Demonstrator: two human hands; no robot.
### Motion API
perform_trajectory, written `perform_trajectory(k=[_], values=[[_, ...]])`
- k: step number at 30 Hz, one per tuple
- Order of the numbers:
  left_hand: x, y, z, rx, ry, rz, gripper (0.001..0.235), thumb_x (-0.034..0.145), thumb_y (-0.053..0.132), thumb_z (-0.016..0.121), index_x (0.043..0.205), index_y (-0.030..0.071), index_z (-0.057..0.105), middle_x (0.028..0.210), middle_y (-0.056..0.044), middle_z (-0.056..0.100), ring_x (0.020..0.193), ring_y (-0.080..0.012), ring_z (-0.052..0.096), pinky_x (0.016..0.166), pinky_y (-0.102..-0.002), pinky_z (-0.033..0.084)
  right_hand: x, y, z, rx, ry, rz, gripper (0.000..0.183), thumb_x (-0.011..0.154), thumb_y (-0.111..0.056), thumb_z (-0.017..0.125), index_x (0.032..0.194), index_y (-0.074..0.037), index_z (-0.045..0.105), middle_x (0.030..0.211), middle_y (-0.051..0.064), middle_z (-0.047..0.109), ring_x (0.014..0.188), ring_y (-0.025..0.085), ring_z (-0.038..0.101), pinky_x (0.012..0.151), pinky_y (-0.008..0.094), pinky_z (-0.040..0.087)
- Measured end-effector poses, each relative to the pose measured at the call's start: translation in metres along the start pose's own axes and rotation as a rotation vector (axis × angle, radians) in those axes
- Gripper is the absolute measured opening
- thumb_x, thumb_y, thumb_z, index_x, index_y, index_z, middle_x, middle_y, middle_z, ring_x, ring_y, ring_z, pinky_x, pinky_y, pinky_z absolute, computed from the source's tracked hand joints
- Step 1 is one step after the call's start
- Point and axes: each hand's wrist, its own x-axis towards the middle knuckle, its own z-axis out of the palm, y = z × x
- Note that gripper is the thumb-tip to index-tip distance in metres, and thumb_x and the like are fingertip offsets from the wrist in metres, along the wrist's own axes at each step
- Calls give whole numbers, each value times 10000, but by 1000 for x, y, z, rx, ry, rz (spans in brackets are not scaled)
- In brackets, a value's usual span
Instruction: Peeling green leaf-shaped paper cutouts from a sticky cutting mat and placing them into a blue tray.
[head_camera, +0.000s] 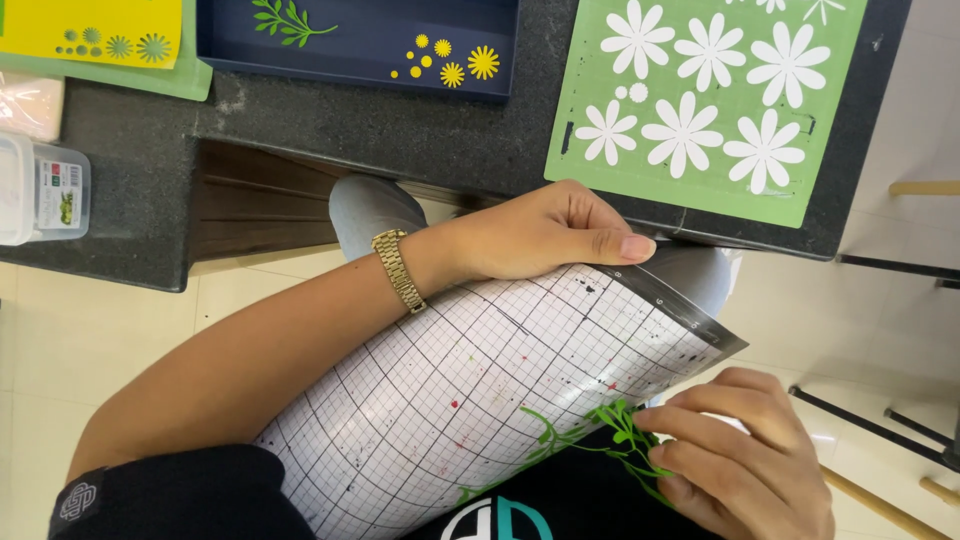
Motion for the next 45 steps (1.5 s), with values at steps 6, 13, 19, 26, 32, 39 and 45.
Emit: perform_trajectory(k=[6, 13, 19, 26, 32, 39, 45], values=[[-1, 2, 0, 11, -9, 25, 453, 947, 395, 597, 578, 215, 404, 573, 122, 327, 541, -10, 302, 569, -185, 279, 0, 2, 3, 136, 23, 29, 58, 908, -123, 623, 946, -90, 594, 855, 61, 795, 755, 211, 698, 688, 290, 584], [-4, 1, -2, -4, 7, 5, 439, 947, 388, 605, 576, 203, 462, 561, 119, 378, 526, -9, 349, 565, -174, 322, -1, -8, 1, 159, 22, 118, 103, 926, -74, 596, 1027, -85, 584, 851, 82, 779, 699, 201, 715, 708, 302, 619], [-1, -6, -4, -84, 38, -48, 346, 940, 369, 658, 682, 140, 688, 617, 84, 618, 551, -10, 528, 557, -170, 451, -6, 0, 4, 128, -13, 173, 410, 853, -95, 794, 1221, -112, 614, 1004, 27, 794, 874, 154, 747, 768, 265, 630], [0, -3, -4, -21, 23, -38, 406, 937, 403, 624, 595, 196, 556, 551, 118, 477, 507, -3, 417, 538, -168, 373, 10, 2, 21, -146, 103, 113, 188, 851, -102, 848, 1017, -87, 761, 955, 59, 616, 901, 255, 555, 821, 353, 488], [1, 0, -4, 9, 27, -57, 415, 926, 420, 626, 585, 204, 528, 532, 118, 446, 478, -11, 391, 511, -170, 344, 14, 0, 32, -149, 220, 116, 91, 845, -130, 836, 887, -107, 760, 914, 47, 620, 892, 268, 522, 793, 338, 453], [3, 0, -4, 11, 3, -29, 411, 933, 420, 615, 592, 206, 532, 545, 122, 436, 498, -7, 390, 533, -169, 350, 14, -2, 35, -100, 269, 136, 69, 854, -81, 763, 803, -116, 732, 842, 27, 623, 892, 273, 501, 732, 332, 430], [3, 2, -3, 7, -12, -17, 453, 937, 416, 599, 565, 216, 435, 539, 121, 357, 489, -12, 321, 521, -178, 286, 19, -3, 33, -95, 279, 104, 122, 835, -184, 748, 752, -110, 698, 788, 25, 619, 847, 259, 473, 727, 345, 416]])
